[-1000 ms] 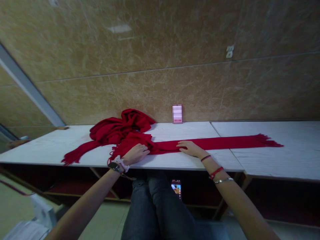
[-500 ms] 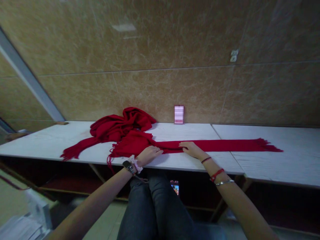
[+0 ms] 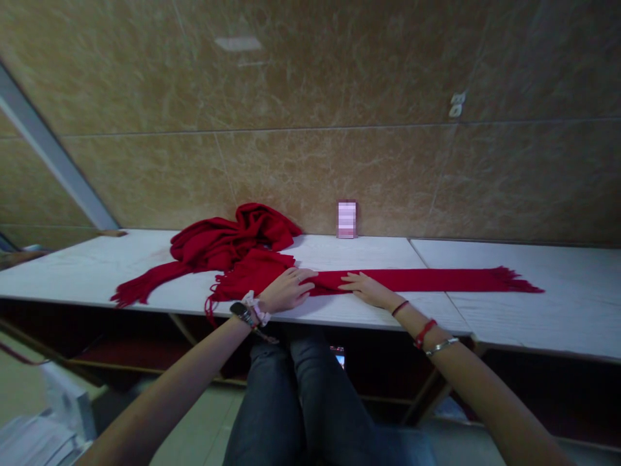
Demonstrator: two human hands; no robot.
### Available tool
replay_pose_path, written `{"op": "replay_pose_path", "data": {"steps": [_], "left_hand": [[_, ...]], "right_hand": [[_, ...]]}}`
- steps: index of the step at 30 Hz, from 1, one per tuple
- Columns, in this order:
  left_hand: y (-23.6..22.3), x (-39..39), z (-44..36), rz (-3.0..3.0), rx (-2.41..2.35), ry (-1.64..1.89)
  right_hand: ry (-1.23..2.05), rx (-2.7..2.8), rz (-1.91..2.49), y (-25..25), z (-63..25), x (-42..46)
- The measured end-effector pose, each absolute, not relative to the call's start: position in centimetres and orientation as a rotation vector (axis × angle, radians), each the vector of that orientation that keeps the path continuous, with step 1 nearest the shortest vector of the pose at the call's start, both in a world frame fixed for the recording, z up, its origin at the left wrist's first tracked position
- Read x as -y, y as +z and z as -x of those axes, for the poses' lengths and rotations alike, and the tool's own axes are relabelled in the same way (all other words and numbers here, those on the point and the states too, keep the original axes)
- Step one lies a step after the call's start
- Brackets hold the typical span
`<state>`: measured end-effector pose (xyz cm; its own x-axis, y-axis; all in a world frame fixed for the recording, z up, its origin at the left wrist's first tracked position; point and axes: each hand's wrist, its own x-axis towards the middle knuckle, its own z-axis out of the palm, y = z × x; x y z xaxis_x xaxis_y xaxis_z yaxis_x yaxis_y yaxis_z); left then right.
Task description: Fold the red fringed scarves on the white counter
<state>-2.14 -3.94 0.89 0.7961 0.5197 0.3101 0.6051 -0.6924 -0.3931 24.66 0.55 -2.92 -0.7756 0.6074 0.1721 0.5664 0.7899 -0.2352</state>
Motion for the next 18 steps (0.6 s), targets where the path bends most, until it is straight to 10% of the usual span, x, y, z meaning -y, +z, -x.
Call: {"op": "replay_pose_path", "data": {"steps": [18], "left_hand": [[-1.1,4.0,4.8,2.484,0.996,0.083]], "right_hand": [[0.303,2.570,0.879,-3.6,-25.1,-1.2]]}}
